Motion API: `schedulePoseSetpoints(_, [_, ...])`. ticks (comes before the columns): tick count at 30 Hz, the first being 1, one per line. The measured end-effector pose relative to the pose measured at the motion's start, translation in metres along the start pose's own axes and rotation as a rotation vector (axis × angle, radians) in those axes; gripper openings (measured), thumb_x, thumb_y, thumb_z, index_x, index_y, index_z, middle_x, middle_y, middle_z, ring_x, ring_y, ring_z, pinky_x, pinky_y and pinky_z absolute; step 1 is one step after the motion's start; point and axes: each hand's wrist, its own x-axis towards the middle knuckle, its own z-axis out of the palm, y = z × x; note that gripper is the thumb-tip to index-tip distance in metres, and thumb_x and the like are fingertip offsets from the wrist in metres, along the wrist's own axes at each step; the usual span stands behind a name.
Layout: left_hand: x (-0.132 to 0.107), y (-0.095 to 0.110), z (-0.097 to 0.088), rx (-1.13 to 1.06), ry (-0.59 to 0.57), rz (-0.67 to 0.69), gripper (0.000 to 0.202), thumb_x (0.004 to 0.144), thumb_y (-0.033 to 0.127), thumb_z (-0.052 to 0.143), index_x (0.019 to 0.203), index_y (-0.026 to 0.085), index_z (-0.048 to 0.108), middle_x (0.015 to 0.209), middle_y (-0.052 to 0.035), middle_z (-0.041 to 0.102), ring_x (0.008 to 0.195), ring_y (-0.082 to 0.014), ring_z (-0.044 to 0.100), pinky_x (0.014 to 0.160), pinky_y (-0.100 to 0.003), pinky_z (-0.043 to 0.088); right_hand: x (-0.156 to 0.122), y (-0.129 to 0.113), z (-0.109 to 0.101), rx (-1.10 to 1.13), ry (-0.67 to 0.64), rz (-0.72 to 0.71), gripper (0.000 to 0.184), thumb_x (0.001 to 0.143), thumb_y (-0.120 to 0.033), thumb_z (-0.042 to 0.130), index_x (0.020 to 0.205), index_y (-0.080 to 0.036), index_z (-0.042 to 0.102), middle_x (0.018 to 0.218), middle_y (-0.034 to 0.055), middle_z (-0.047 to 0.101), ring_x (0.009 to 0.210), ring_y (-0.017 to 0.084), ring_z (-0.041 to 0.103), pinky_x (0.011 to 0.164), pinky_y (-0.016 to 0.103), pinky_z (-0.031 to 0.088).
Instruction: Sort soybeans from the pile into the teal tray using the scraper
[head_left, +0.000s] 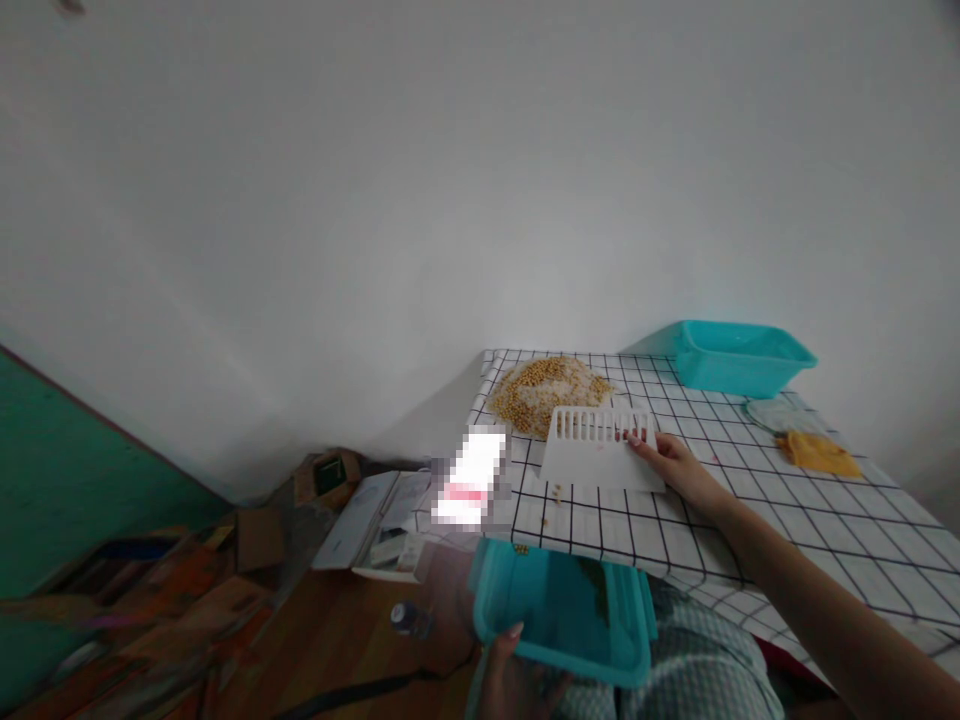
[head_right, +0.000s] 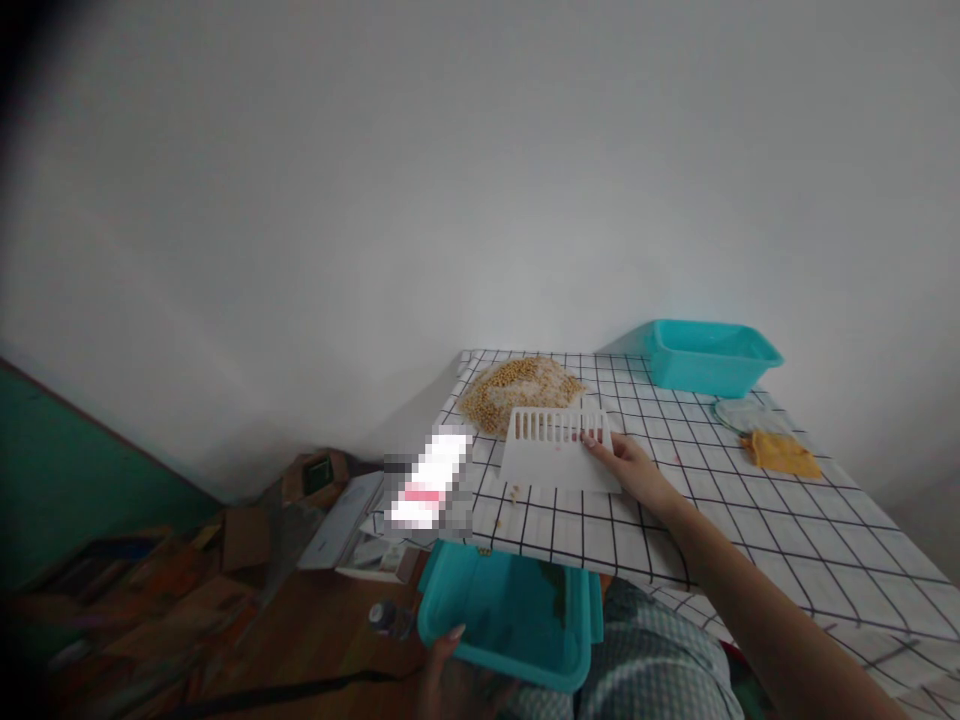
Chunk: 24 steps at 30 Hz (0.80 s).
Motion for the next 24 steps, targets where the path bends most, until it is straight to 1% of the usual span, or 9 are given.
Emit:
schedulePoseSetpoints(2, [-0.001, 0.0, 0.002, 0.0, 0.003, 0.003, 0.028, 0.074, 0.035, 0.057, 0.099, 0.024, 0.049, 0.085, -0.0064, 0.073, 0.089, -0.03, 0.066, 0.073, -0.045, 0.054, -0.003, -0.002, 0.002, 0.01, -0.06, 0.056, 0.035, 0.077, -0.054, 0.058, 0.077, -0.02, 0.067, 0.075, 0.0039, 0.068, 0.063, 0.017, 0.059, 0.053, 0.026, 0.046])
schedulePoseSetpoints(5, [-0.002, -0.001, 0.002, 0.0, 0.012, 0.009, 0.033, 0.074, 0.035, 0.057, 0.104, 0.023, 0.048, 0.088, -0.0072, 0.073, 0.092, -0.0299, 0.065, 0.077, -0.046, 0.053, -0.007, -0.002, 0.003, -0.009, -0.169, 0.066, 0.035, 0.077, -0.052, 0.059, 0.068, -0.019, 0.066, 0.067, 0.0019, 0.065, 0.054, 0.013, 0.054, 0.047, 0.024, 0.041])
schedulePoseSetpoints(10, [0.001, 0.001, -0.002, 0.012, 0.006, 0.007, 0.036, 0.073, 0.032, 0.06, 0.106, 0.024, 0.048, 0.089, -0.0077, 0.073, 0.092, -0.0338, 0.064, 0.077, -0.05, 0.052, -0.01, -0.004, 0.002, 0.031, -0.356, 0.123, 0.036, 0.077, -0.051, 0.059, 0.081, -0.017, 0.071, 0.077, 0.004, 0.069, 0.059, 0.013, 0.057, 0.051, 0.023, 0.041])
schedulePoseSetpoints(14, [0.001, 0.0, -0.001, 0.002, -0.011, 0.011, 0.038, 0.073, 0.033, 0.058, 0.109, 0.024, 0.048, 0.093, -0.0091, 0.072, 0.096, -0.034, 0.062, 0.078, -0.05, 0.052, -0.013, -0.002, 0.0, 0.124, -0.446, 0.209, 0.034, 0.078, -0.047, 0.061, 0.088, -0.016, 0.07, 0.08, 0.0056, 0.07, 0.061, 0.013, 0.059, 0.052, 0.022, 0.043])
schedulePoseSetpoints(16, [-0.001, 0.0, 0.001, 0.004, -0.024, 0.025, 0.038, 0.073, 0.032, 0.058, 0.109, 0.024, 0.048, 0.094, -0.01, 0.072, 0.097, -0.0332, 0.062, 0.078, -0.049, 0.052, -0.011, 0.0, -0.001, 0.157, -0.45, 0.217, 0.033, 0.079, -0.045, 0.06, 0.088, -0.015, 0.07, 0.08, 0.0059, 0.07, 0.061, 0.013, 0.06, 0.052, 0.022, 0.044])
schedulePoseSetpoints(17, [-0.002, 0.0, 0.002, 0.009, -0.026, 0.03, 0.037, 0.073, 0.032, 0.058, 0.108, 0.024, 0.049, 0.094, -0.01, 0.072, 0.097, -0.0331, 0.062, 0.078, -0.048, 0.052, -0.01, 0.002, -0.002, 0.173, -0.427, 0.208, 0.032, 0.08, -0.045, 0.06, 0.087, -0.015, 0.07, 0.079, 0.0059, 0.07, 0.06, 0.013, 0.06, 0.052, 0.023, 0.044])
schedulePoseSetpoints(19, [-0.003, 0.0, 0.004, 0.025, -0.015, 0.029, 0.033, 0.074, 0.031, 0.058, 0.105, 0.023, 0.049, 0.09, -0.0098, 0.073, 0.093, -0.0331, 0.064, 0.074, -0.047, 0.053, -0.005, 0.005, -0.005, 0.219, -0.314, 0.17, 0.031, 0.081, -0.044, 0.059, 0.088, -0.016, 0.069, 0.078, 0.0053, 0.07, 0.059, 0.014, 0.06, 0.051, 0.022, 0.045])
schedulePoseSetpoints(22, [-0.001, 0.001, 0.003, 0.033, 0.004, 0.005, 0.029, 0.076, 0.032, 0.056, 0.102, 0.023, 0.048, 0.084, -0.0087, 0.073, 0.087, -0.0321, 0.066, 0.068, -0.044, 0.054, 0.005, 0.009, -0.012, 0.308, -0.037, 0.114, 0.029, 0.081, -0.044, 0.06, 0.095, -0.02, 0.067, 0.083, 0.0045, 0.071, 0.064, 0.016, 0.063, 0.054, 0.024, 0.049])
schedulePoseSetpoints(24, [0.0, 0.002, 0.002, 0.029, -0.012, -0.008, 0.03, 0.077, 0.031, 0.055, 0.104, 0.021, 0.048, 0.086, -0.0102, 0.073, 0.088, -0.0323, 0.066, 0.068, -0.044, 0.055, 0.011, 0.012, -0.017, 0.336, 0.157, 0.087, 0.029, 0.079, -0.045, 0.06, 0.097, -0.023, 0.065, 0.09, 0.0046, 0.071, 0.072, 0.019, 0.066, 0.059, 0.027, 0.052])
